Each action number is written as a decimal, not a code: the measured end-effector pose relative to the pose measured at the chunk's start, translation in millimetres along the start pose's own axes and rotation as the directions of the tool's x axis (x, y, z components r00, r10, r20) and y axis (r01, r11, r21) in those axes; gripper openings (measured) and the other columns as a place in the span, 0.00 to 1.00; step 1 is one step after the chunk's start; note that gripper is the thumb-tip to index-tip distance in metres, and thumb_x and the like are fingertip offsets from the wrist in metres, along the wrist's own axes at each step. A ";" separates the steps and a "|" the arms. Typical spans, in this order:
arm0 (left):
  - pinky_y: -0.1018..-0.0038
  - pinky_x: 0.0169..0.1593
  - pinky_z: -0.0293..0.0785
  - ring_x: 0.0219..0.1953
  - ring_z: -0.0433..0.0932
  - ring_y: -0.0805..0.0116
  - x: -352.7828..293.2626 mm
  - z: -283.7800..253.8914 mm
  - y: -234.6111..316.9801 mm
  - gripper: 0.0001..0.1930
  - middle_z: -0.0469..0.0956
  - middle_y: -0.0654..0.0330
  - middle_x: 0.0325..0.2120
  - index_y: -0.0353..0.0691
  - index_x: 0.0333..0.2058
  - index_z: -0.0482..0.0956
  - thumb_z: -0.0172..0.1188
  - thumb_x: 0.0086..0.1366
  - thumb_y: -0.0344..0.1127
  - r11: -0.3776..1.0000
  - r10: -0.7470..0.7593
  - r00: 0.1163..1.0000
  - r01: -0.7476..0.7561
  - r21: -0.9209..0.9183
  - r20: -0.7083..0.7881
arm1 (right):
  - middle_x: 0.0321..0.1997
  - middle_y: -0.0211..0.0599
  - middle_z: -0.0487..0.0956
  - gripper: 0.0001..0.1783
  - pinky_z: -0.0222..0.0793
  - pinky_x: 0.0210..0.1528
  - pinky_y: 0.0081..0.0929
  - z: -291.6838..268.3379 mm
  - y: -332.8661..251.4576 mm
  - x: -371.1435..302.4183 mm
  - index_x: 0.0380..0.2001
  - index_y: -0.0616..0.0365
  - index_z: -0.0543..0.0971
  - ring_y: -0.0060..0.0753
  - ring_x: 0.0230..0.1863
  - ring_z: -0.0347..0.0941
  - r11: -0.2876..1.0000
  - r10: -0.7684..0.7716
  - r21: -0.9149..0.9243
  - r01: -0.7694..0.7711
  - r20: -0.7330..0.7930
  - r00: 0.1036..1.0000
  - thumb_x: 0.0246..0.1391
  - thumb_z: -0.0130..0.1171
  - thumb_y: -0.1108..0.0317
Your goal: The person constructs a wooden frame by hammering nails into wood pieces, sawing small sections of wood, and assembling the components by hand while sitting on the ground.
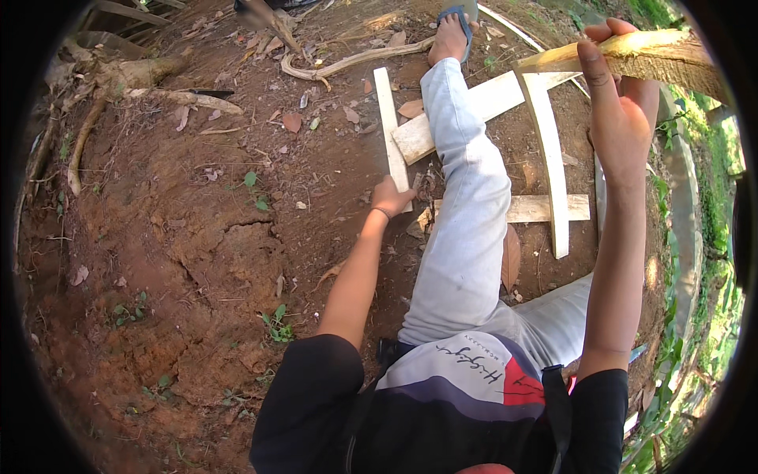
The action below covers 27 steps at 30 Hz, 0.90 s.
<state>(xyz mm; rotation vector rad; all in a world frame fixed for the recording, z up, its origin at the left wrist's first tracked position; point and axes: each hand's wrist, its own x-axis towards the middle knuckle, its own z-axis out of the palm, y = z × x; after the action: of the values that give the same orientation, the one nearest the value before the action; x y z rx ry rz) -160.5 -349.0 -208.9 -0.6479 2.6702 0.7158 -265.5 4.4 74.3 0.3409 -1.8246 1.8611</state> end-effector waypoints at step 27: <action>0.59 0.48 0.76 0.43 0.76 0.65 -170.2 -142.8 -8.1 0.23 0.75 0.61 0.44 0.43 0.57 0.65 0.55 0.64 0.39 -0.352 0.550 0.834 0.277 -0.894 0.042 | 0.41 0.41 0.78 0.21 0.71 0.40 0.30 -64.8 5.7 38.9 0.47 0.60 0.71 0.35 0.40 0.76 0.901 -0.263 -0.324 0.289 0.121 0.957 0.56 0.66 0.61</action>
<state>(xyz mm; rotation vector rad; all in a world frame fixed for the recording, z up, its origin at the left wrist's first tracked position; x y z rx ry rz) -35.2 -372.6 -26.8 -0.1438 0.7780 2.8387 -290.2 75.3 85.0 0.5181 -1.9864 1.3301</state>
